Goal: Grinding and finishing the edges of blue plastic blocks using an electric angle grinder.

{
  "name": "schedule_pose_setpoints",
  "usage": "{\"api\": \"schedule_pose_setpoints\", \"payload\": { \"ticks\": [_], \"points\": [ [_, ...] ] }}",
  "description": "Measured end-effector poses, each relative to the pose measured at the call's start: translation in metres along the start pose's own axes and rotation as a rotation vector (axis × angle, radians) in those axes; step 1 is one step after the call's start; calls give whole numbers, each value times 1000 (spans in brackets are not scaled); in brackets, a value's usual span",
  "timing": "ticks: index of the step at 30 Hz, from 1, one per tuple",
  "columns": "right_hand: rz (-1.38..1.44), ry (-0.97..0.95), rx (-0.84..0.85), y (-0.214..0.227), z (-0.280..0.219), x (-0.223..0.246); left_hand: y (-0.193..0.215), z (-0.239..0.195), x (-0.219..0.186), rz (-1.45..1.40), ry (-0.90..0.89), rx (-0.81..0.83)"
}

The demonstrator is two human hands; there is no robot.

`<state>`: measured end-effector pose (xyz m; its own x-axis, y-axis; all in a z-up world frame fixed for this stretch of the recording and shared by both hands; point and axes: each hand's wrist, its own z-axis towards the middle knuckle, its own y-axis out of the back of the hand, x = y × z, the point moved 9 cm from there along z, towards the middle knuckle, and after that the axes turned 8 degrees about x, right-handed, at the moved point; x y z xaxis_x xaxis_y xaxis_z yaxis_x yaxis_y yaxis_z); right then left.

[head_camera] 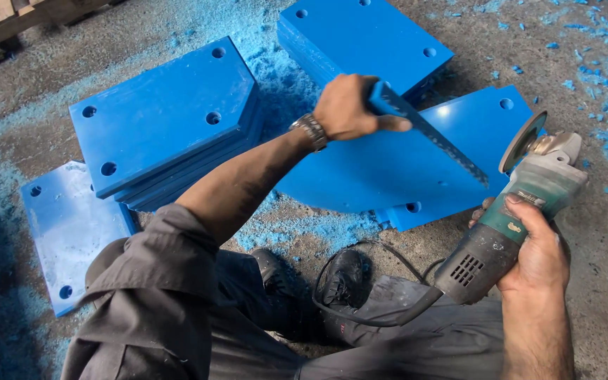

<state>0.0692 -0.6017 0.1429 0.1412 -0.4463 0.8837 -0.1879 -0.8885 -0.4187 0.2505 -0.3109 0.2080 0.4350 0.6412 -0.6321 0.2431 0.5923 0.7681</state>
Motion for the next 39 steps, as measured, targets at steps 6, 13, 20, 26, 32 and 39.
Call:
{"api": "schedule_pose_setpoints", "payload": {
  "ticks": [6, 13, 20, 26, 32, 39],
  "points": [
    [-3, -58, 13, 8, 9, -9, 8, -104, 56, -210, 223, -159],
    [-211, -36, 45, -40, -4, -2, 9, -167, 50, -368, 260, -539],
    [-264, -103, 86, -44, -8, -24, 13, -181, 95, -557, 321, -793],
    [-412, -145, 42, -49, -6, -26, 24, -180, 101, -693, 126, -730],
    [-535, -114, 29, -53, 0, -21, 47, -200, 127, -689, 4, -589],
    [-684, -58, 111, -69, 4, -2, 61, -250, 129, -505, 223, -520]
  ]
}}
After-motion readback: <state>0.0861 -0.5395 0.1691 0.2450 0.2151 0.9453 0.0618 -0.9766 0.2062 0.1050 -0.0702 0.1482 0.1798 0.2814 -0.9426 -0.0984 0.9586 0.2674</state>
